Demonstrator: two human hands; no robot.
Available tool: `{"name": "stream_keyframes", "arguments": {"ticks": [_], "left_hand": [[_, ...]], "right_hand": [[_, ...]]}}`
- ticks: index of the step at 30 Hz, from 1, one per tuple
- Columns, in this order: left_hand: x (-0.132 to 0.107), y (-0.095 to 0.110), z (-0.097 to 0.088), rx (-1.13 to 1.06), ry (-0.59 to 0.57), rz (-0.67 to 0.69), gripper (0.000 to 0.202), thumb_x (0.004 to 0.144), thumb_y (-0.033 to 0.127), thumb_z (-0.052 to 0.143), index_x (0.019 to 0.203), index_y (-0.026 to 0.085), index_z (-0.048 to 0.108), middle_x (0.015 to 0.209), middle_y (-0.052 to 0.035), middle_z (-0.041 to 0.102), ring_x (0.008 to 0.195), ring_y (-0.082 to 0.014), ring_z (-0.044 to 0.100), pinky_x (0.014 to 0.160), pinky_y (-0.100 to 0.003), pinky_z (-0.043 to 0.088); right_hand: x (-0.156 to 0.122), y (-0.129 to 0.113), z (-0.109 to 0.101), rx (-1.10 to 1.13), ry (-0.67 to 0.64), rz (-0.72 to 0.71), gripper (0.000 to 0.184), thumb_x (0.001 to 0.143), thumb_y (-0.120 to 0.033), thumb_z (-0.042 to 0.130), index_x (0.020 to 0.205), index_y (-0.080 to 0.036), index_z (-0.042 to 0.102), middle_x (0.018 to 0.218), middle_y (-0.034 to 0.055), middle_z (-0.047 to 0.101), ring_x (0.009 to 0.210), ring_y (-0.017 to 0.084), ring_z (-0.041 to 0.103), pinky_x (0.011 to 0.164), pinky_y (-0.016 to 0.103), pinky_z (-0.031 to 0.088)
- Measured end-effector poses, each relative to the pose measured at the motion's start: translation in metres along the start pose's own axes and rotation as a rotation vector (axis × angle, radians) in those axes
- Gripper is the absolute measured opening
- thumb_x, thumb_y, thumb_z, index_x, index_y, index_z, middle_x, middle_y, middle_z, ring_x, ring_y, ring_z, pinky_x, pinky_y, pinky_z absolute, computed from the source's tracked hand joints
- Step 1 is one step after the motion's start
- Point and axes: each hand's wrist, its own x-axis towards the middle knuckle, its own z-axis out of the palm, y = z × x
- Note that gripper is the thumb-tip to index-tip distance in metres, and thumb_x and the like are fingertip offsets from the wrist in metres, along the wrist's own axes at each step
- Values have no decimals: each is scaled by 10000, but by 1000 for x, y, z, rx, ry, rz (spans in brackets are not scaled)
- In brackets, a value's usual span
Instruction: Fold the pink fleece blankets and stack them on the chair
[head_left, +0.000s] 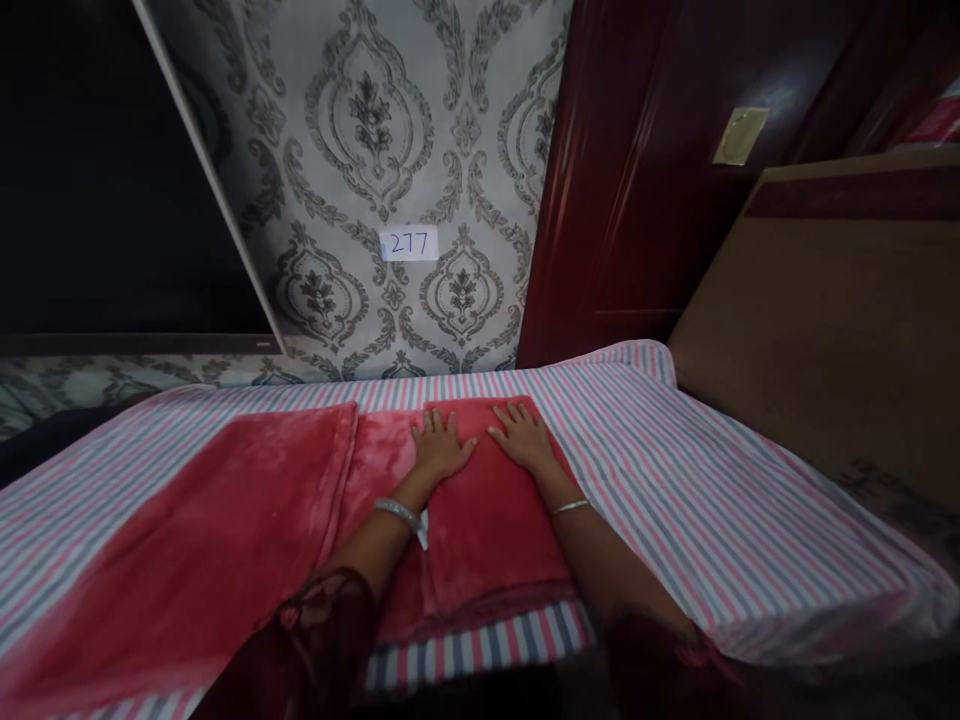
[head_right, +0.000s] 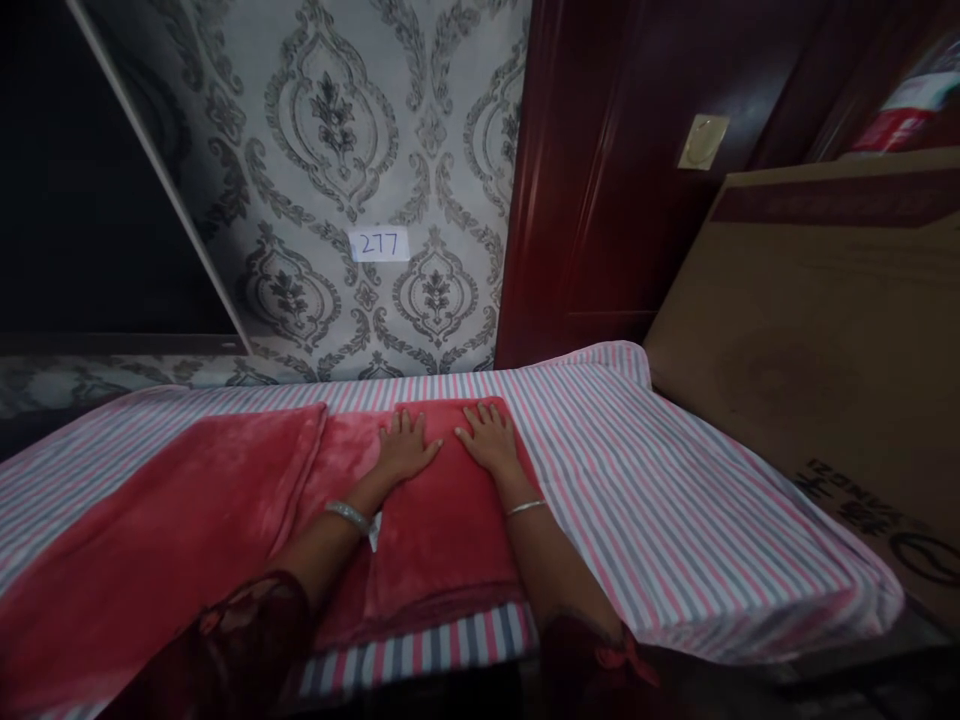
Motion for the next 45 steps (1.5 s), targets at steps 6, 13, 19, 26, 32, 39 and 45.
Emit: {"name": "stream_keyframes", "arguments": {"ticks": [6,13,19,26,32,39,45], "left_hand": [[-36,3,-32,-34,-77,71,806,930,614,399,1553,109,322,1642,-221,210,1526,-403,125,1192,-619,132],[-127,0,4,-49,8,388,814,914,641,462,1560,163,331,1641,-208,226,1529,-397,125,1197,-638,126],[-134,-3,15,-87,0,367,787,923,635,462,1552,175,349,1657,-194,179,1539,-383,66,1188,-669,76],[-159,-40,-19,-304,-94,394,630,949,473,516,1521,230,414,1639,-116,282,1531,-266,204,1227,-475,207],[-198,-152,-43,-237,195,45,513,923,324,556,1420,200,538,1504,-96,517,1417,-252,433,1191,-398,306],[-208,-189,-41,-173,280,-176,445,942,323,498,1357,176,559,1417,-96,593,1272,-228,566,1069,-309,421],[-176,-140,-43,-20,186,-128,453,906,406,558,1267,135,603,1333,-171,604,1264,-295,539,1058,-362,414]], "right_hand": [[-10,-6,-29,12,-152,15,588,1033,-471,262,1587,-274,271,1661,51,247,1530,245,184,1200,487,188],[-81,-28,-21,-48,-63,-59,563,1020,-500,331,1558,-338,335,1659,40,256,1507,337,220,1155,580,239],[-110,-36,0,-128,0,-51,584,1020,-463,345,1582,-320,276,1677,42,191,1522,325,179,1174,578,199],[-108,-32,7,-164,30,-65,584,1020,-470,339,1582,-326,274,1672,32,213,1512,327,209,1162,577,236],[-110,-34,3,-148,-3,-41,588,1022,-447,360,1586,-315,262,1673,44,208,1516,310,209,1172,562,222],[-111,-88,-26,67,9,-51,476,1011,-356,381,1422,-185,549,1506,142,498,1401,273,424,1120,407,333],[-104,-150,-20,101,-45,3,687,924,-560,514,1480,-164,433,1424,200,543,1176,305,626,912,358,482]]}}
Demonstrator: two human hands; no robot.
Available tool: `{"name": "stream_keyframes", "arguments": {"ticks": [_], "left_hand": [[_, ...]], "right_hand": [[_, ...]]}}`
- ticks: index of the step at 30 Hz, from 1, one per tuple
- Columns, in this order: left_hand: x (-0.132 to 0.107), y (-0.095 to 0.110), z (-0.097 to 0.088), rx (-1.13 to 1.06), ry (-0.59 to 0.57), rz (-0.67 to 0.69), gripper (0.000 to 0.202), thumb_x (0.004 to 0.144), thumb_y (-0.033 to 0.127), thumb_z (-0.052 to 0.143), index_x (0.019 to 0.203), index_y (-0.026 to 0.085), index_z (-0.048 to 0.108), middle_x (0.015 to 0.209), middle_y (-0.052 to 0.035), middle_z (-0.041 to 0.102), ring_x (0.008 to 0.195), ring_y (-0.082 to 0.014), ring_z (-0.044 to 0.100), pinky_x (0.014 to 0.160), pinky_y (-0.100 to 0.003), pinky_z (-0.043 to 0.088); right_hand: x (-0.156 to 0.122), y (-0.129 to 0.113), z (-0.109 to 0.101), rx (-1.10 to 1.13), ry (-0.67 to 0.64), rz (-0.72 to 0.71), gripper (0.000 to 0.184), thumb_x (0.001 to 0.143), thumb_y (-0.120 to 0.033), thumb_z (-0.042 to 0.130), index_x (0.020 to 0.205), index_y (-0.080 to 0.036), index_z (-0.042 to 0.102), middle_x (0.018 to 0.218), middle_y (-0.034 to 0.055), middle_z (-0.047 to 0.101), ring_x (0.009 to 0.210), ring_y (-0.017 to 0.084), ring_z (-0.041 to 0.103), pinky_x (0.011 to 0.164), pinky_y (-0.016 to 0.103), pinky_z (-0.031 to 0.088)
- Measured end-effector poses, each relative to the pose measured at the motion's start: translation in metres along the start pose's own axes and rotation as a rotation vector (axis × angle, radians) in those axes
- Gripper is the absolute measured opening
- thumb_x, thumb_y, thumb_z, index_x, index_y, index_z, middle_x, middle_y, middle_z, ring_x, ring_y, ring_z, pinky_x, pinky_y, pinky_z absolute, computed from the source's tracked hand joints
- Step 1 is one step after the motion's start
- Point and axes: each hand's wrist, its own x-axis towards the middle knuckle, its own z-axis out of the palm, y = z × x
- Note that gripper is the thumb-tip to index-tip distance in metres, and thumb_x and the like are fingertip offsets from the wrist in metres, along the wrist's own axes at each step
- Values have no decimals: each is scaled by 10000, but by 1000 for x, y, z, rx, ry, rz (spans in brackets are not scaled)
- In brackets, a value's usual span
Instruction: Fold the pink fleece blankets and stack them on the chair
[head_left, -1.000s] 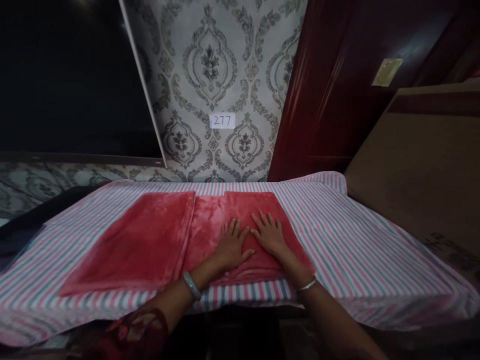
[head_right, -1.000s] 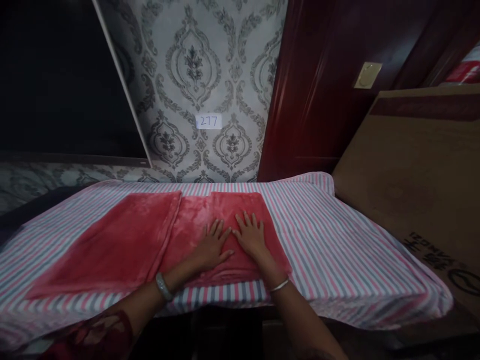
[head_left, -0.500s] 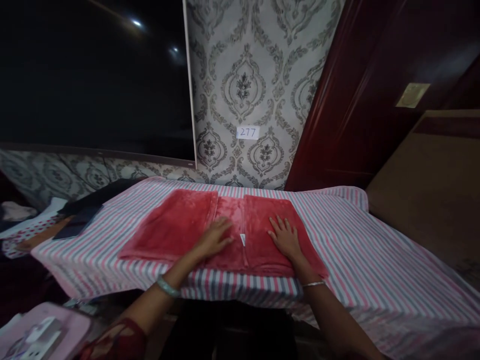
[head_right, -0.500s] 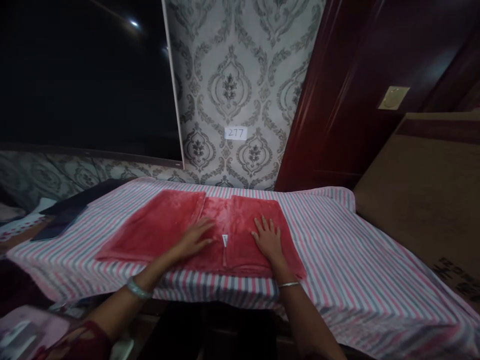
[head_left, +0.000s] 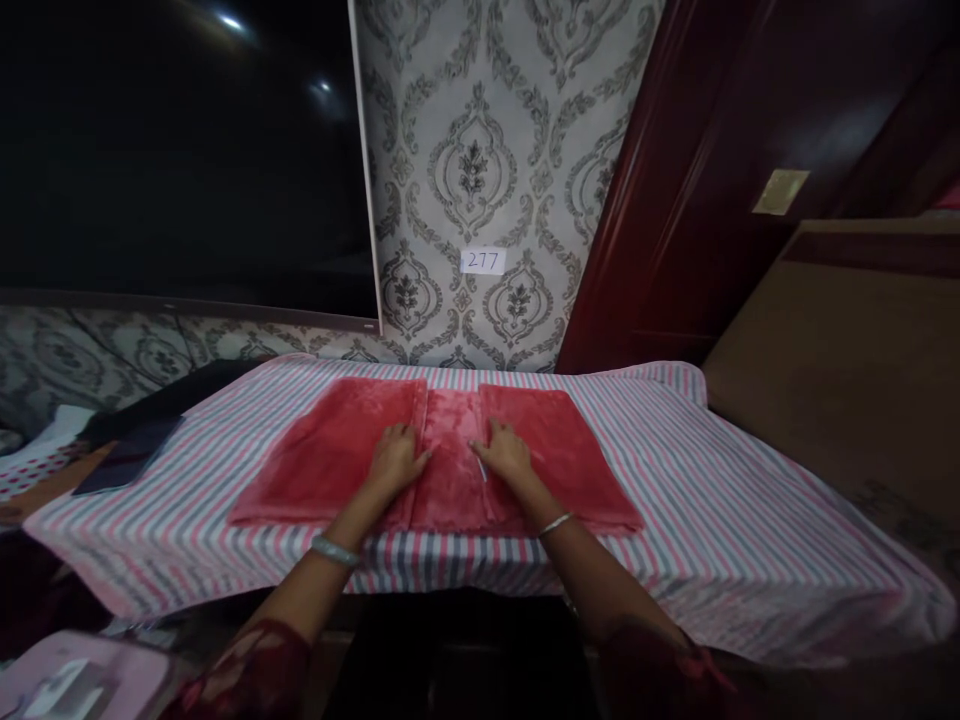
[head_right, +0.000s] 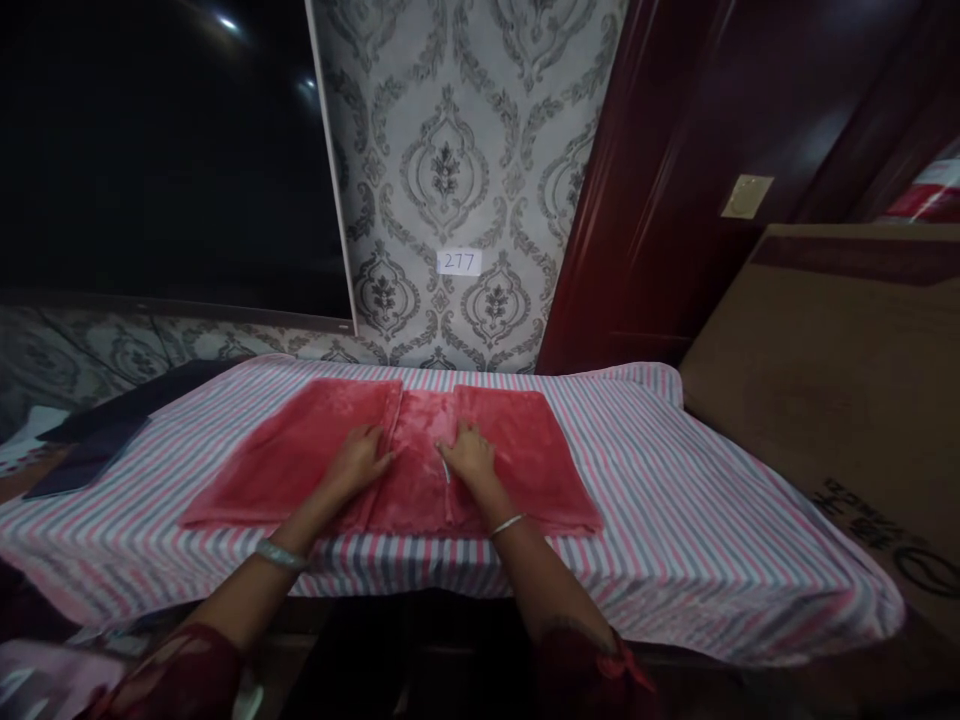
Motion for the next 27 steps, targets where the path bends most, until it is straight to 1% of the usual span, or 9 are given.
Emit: {"name": "stream_keyframes", "arguments": {"ticks": [3,6,8,13,15,17,19,23,27], "left_hand": [[14,10,3,25,-19,-72,551,849,408,615,1290,80,582,1346,-230,562,1257,-357,526,980,-401,466],[23,7,8,3,-34,-115,491,821,241,591,1292,104,595,1351,-222,567,1235,-345,545,934,-392,492],[29,1,11,-28,-46,-132,480,809,152,551,1283,127,616,1340,-209,590,1199,-318,582,930,-377,493],[52,-18,1,-142,-83,-132,321,876,165,501,1113,131,715,1146,-149,717,1033,-244,683,827,-279,503],[61,-21,-8,-183,-75,-111,328,934,212,439,1060,133,731,1051,-121,747,969,-219,699,790,-258,500],[66,-17,-13,-208,-48,-87,363,952,216,399,1095,141,725,1056,-101,751,975,-205,698,801,-251,494],[64,-9,-10,-216,-41,-66,351,924,184,430,1122,150,718,1080,-91,748,996,-206,694,821,-252,490],[43,12,16,-193,-78,-41,329,822,120,545,1105,118,714,1161,-145,712,1045,-242,682,864,-275,495],[32,17,27,-179,-72,-7,460,822,180,587,1276,125,630,1301,-163,645,1155,-256,636,966,-300,475]], "right_hand": [[5,-7,9,-22,-31,56,742,894,-474,586,1519,-152,350,1479,227,470,1203,320,615,930,391,487],[9,0,12,-22,-50,67,582,928,-261,496,1491,-152,400,1416,224,535,1167,295,641,930,391,490],[13,6,10,-10,-55,59,551,920,-176,447,1470,-155,448,1377,206,583,1163,281,646,938,376,487],[27,15,-12,48,-60,-9,568,907,-210,456,1472,-165,496,1297,127,678,1187,267,636,951,331,487],[33,13,-23,67,-41,-36,575,910,-222,452,1483,-191,491,1312,99,677,1205,264,626,959,327,486],[38,8,-29,77,-16,-54,598,908,-207,445,1506,-221,458,1338,82,664,1227,258,612,969,324,481],[36,1,-27,77,-11,-58,604,902,-196,459,1505,-225,458,1336,82,665,1227,253,612,969,314,478],[19,-10,-3,54,-49,-23,569,883,-199,515,1451,-168,519,1321,133,664,1176,266,643,946,325,489],[11,-11,11,42,-53,-16,568,909,-238,500,1472,-167,488,1383,149,615,1194,261,634,960,330,484]]}}
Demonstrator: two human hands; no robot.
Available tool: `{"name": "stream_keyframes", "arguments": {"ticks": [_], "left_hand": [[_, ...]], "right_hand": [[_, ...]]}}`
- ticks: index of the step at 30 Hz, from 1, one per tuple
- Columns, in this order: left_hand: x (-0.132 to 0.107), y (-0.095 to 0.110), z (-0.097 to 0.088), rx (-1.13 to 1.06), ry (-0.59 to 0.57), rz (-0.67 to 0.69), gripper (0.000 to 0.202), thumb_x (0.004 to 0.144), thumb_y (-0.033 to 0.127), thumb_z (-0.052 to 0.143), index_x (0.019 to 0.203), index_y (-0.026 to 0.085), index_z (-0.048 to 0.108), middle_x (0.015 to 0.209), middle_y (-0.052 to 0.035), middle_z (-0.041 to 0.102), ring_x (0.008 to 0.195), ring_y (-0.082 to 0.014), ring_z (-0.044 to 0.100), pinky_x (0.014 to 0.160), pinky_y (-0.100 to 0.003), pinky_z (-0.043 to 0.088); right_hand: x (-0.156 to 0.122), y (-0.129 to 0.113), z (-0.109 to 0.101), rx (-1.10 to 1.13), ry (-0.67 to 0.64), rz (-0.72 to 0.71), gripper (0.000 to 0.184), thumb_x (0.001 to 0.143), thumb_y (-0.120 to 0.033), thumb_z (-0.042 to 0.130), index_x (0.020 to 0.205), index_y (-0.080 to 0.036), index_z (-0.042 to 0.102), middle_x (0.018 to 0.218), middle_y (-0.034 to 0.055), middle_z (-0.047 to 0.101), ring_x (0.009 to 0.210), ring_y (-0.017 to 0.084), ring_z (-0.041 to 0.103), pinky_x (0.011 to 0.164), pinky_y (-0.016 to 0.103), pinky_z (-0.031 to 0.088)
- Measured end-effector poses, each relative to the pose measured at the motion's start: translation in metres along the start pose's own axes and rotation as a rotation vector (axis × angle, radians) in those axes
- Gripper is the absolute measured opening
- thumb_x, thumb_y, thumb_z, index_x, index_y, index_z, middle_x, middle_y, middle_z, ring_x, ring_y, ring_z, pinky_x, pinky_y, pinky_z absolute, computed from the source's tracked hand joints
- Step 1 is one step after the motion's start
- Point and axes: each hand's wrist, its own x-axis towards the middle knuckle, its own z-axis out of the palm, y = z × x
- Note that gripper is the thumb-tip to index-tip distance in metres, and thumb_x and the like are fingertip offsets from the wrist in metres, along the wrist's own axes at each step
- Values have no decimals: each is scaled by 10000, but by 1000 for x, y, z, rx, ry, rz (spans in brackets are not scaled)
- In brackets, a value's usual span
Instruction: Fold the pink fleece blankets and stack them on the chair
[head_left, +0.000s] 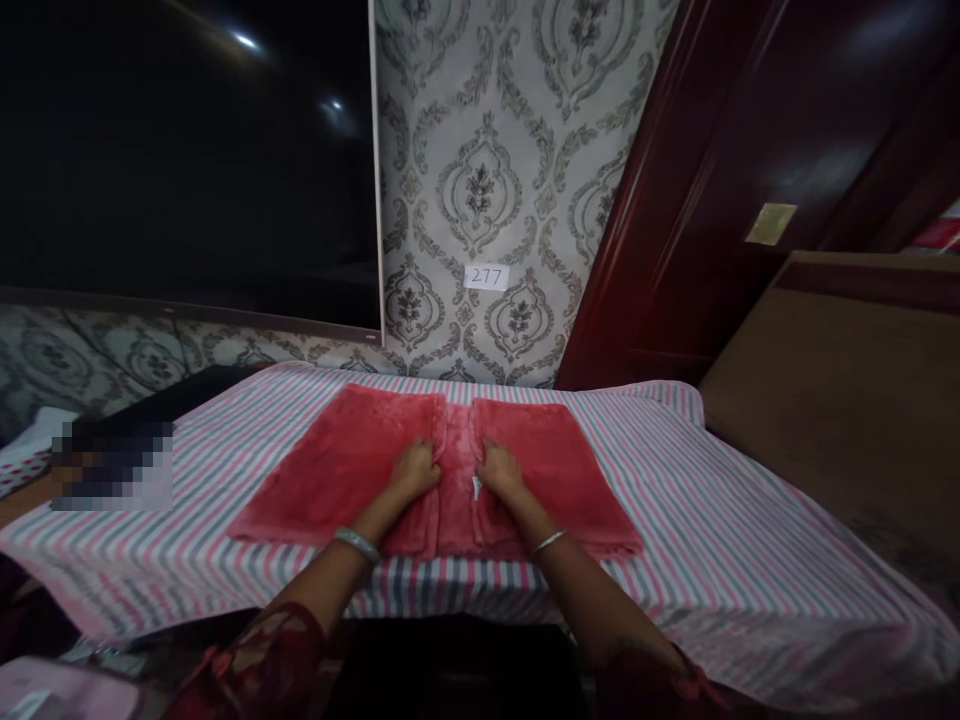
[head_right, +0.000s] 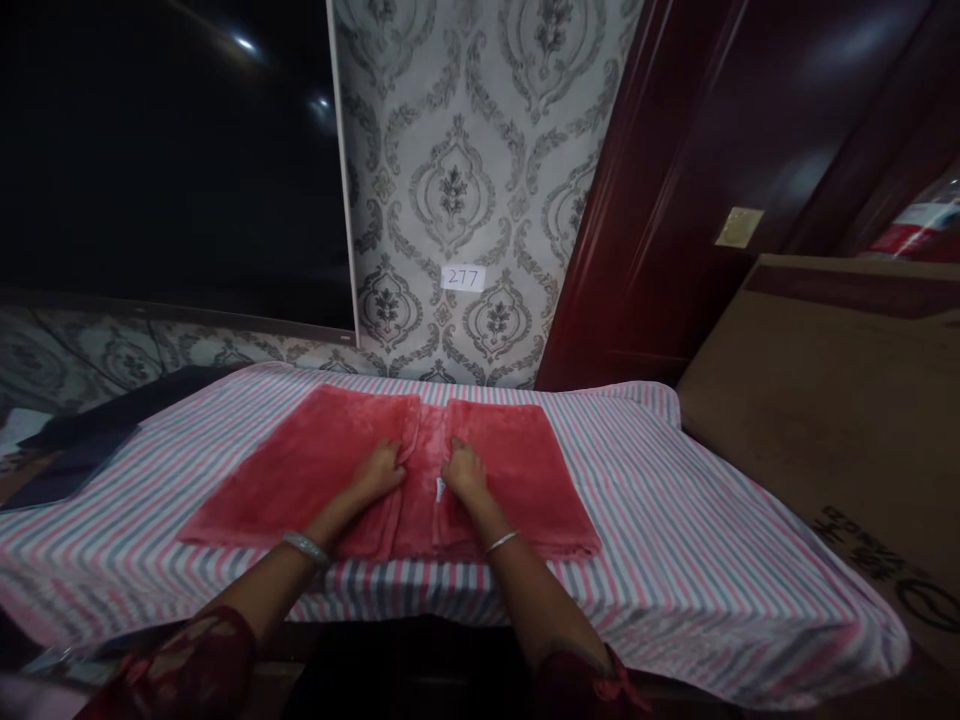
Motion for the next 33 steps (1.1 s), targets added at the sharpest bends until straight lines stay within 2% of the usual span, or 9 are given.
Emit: {"name": "stream_keyframes", "arguments": {"ticks": [3,7,9,12,16,21,28,31,33], "left_hand": [[7,-1,-12,1,19,29,476,904,273,514,1365,168,574,1328,-118,647,1201,-226,610,1019,-286,446],[19,-4,-26,37,88,47,505,953,237,378,1433,183,523,1443,-112,568,1374,-233,467,1157,-345,317],[21,-7,-21,66,79,49,555,950,311,420,1494,205,458,1558,-111,442,1471,-300,326,1207,-469,225],[19,-12,-1,164,20,40,632,948,462,437,1535,227,403,1636,-115,301,1510,-401,191,1186,-642,132],[21,-17,12,261,13,42,664,964,525,374,1559,232,354,1650,-122,253,1517,-413,154,1178,-662,104],[27,-15,2,209,-97,21,679,963,582,336,1559,257,353,1649,-109,262,1514,-397,188,1176,-646,168],[20,-6,6,219,12,22,653,968,513,382,1545,207,384,1638,-141,281,1507,-417,192,1174,-666,155],[27,3,5,145,22,101,608,985,432,364,1533,169,389,1640,-157,270,1517,-384,187,1189,-650,131],[37,16,4,102,-1,221,570,1000,376,335,1531,178,384,1640,-132,284,1531,-306,183,1224,-567,121]], "right_hand": [[3,3,-8,5,-8,-34,547,929,-351,518,1451,-188,520,1371,117,633,1209,247,623,966,308,479],[-1,8,-20,-1,26,-53,479,993,-379,398,1391,-189,585,1323,131,662,1225,260,603,990,344,459],[-10,10,-15,-21,58,-76,511,1003,-404,374,1446,-198,525,1424,141,587,1328,279,513,1061,394,406],[-23,12,4,-85,49,-129,623,996,-469,393,1559,-207,346,1615,117,345,1486,287,290,1180,484,238],[-29,13,16,-92,4,-117,673,1003,-495,364,1600,-218,226,1677,81,161,1541,273,136,1215,522,105],[-42,14,5,10,-109,-147,631,1020,-480,307,1584,-198,280,1663,87,215,1536,265,165,1213,503,120],[-82,9,16,12,-99,-229,706,1002,-486,388,1574,-86,280,1649,179,202,1542,280,143,1223,482,126],[-80,12,4,53,-126,-287,607,1015,-449,377,1528,-124,399,1620,157,306,1515,265,248,1206,455,198],[-76,18,-8,68,-79,-286,526,1029,-409,352,1476,-165,484,1554,134,444,1455,240,376,1192,435,233]]}}
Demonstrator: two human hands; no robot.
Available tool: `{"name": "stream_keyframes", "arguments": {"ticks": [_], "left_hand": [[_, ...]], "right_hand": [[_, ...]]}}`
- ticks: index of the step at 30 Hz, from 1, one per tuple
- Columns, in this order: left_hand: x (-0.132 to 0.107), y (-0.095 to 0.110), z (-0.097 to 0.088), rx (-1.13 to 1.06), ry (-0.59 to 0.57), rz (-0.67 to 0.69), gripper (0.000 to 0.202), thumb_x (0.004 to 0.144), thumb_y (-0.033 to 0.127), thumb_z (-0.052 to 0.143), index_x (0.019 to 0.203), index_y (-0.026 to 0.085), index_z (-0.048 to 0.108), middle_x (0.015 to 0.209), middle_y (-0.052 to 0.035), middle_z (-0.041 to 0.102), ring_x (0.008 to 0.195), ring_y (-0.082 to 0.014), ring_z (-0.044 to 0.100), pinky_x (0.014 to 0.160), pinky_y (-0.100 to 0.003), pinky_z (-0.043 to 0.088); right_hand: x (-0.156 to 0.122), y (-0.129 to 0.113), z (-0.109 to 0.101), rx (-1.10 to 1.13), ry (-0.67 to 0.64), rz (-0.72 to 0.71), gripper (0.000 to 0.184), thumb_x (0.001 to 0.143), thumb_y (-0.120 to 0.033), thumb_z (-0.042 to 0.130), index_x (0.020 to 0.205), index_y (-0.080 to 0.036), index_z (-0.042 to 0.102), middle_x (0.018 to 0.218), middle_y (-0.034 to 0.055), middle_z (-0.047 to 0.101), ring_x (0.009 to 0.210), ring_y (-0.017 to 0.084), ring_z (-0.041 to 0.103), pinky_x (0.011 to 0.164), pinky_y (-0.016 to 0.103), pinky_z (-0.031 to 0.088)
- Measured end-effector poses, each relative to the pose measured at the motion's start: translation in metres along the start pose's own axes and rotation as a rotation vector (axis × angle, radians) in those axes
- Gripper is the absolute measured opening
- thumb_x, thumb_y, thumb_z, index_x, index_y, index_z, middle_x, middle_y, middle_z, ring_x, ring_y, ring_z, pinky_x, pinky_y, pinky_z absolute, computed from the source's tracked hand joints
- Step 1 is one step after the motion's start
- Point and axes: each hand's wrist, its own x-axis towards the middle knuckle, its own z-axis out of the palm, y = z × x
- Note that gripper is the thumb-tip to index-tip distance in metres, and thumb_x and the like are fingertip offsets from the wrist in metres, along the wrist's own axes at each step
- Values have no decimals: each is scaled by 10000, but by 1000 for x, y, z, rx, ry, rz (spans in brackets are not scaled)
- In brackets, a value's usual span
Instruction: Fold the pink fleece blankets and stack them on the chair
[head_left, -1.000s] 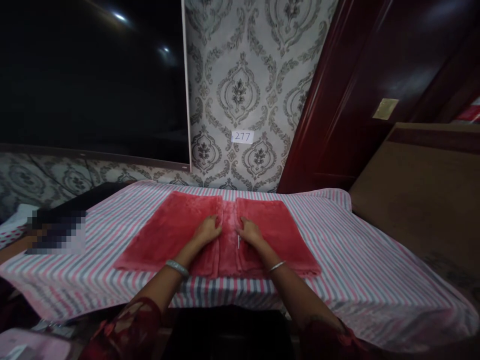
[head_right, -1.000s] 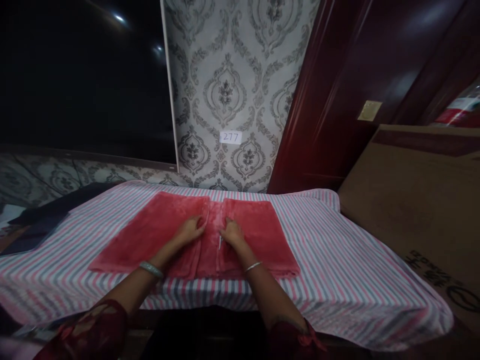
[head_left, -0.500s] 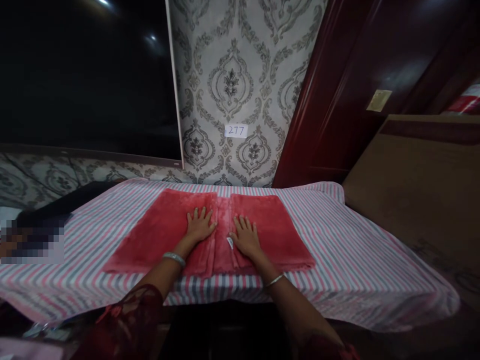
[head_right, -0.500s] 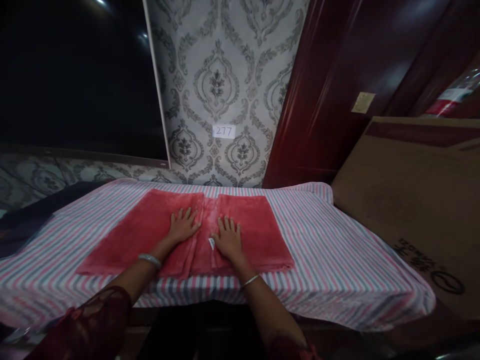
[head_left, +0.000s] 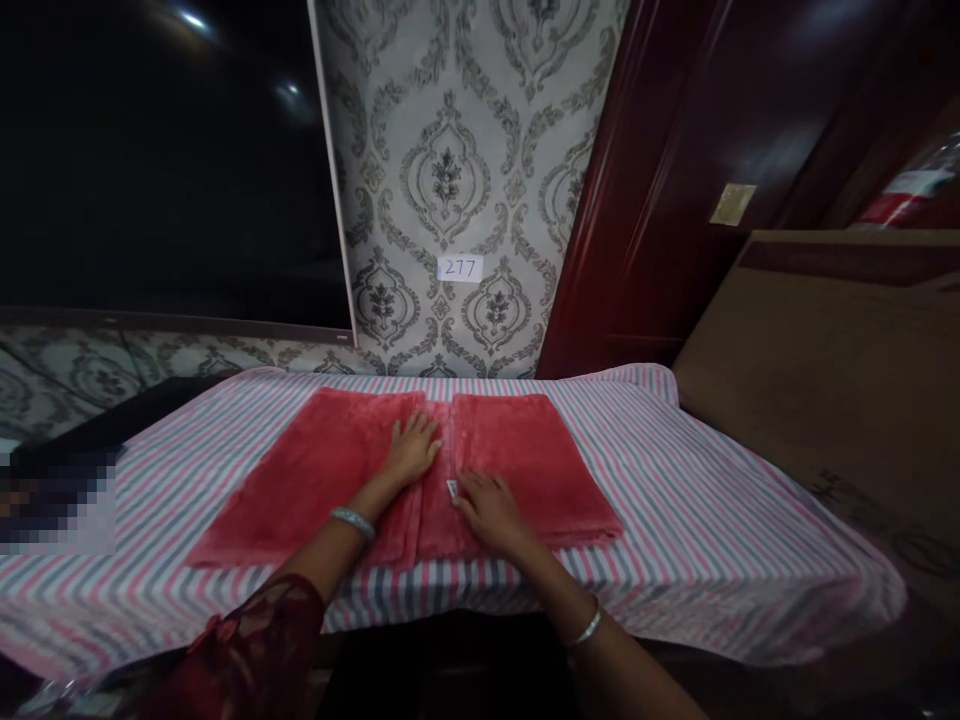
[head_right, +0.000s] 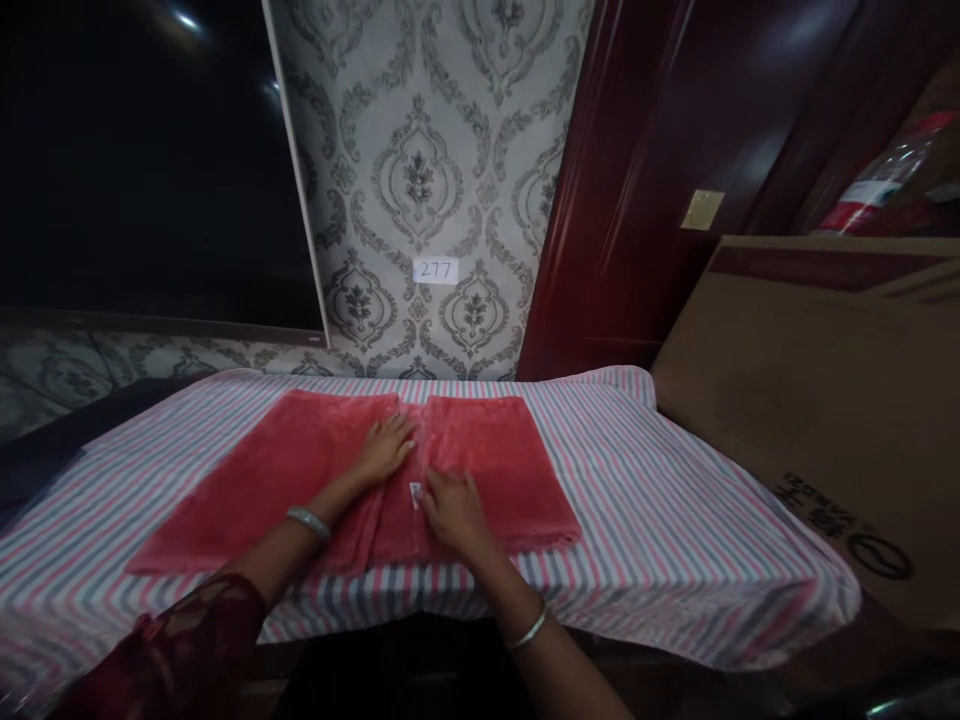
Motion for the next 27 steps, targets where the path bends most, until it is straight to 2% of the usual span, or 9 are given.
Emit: {"name": "stream_keyframes", "arguments": {"ticks": [3,6,8,11,15,19,21,24,27], "left_hand": [[28,23,0,-37,-61,114,553,1010,368,318,1538,214,369,1635,-91,312,1523,-239,227,1233,-465,182],[57,45,5,-59,-105,146,585,1000,419,342,1555,233,339,1655,-82,259,1534,-295,178,1217,-524,206],[71,55,13,-67,-135,151,610,984,460,373,1554,245,344,1659,-79,244,1539,-322,137,1215,-571,169],[79,60,28,-73,-168,124,643,973,498,379,1548,209,353,1655,-130,228,1538,-328,140,1206,-615,127],[80,59,40,-78,-164,106,659,970,517,390,1543,193,355,1657,-149,213,1538,-319,149,1196,-617,151],[88,43,25,-78,-113,117,471,989,452,402,1400,279,553,1546,-64,468,1450,-254,376,1170,-465,313],[92,24,11,-58,-33,51,442,1020,345,322,1356,248,594,1479,-82,536,1390,-234,449,1152,-404,337],[96,-12,-7,-5,56,-119,448,1023,281,301,1310,142,616,1388,-187,580,1348,-302,478,1120,-453,362],[100,-43,-15,26,43,-207,387,1019,336,405,1250,128,635,1306,-182,622,1316,-325,501,1103,-536,370]], "right_hand": [[0,12,-7,-59,82,56,507,1033,-403,343,1477,-206,488,1525,119,488,1448,262,382,1199,498,196],[-3,23,6,-121,47,58,578,1003,-498,408,1540,-286,388,1629,78,308,1523,318,204,1196,584,136],[-6,28,19,-142,33,49,616,991,-542,413,1563,-331,324,1659,51,216,1535,321,158,1198,591,122],[-9,32,32,-155,34,40,620,995,-557,383,1570,-340,303,1660,48,207,1536,310,159,1203,579,118],[-9,34,32,-140,42,36,604,999,-557,360,1563,-344,321,1660,35,206,1539,303,154,1205,576,115],[-9,34,30,-117,47,40,603,1000,-564,346,1561,-343,324,1659,27,215,1541,292,147,1208,567,119],[-10,34,31,-106,50,37,607,998,-571,348,1559,-344,326,1658,25,225,1540,289,151,1209,566,118],[-10,34,31,-94,60,38,605,995,-571,357,1558,-348,328,1658,17,227,1542,280,144,1215,556,102],[-10,34,32,-83,64,43,601,996,-565,363,1557,-352,330,1657,16,234,1542,278,146,1220,552,85]]}}
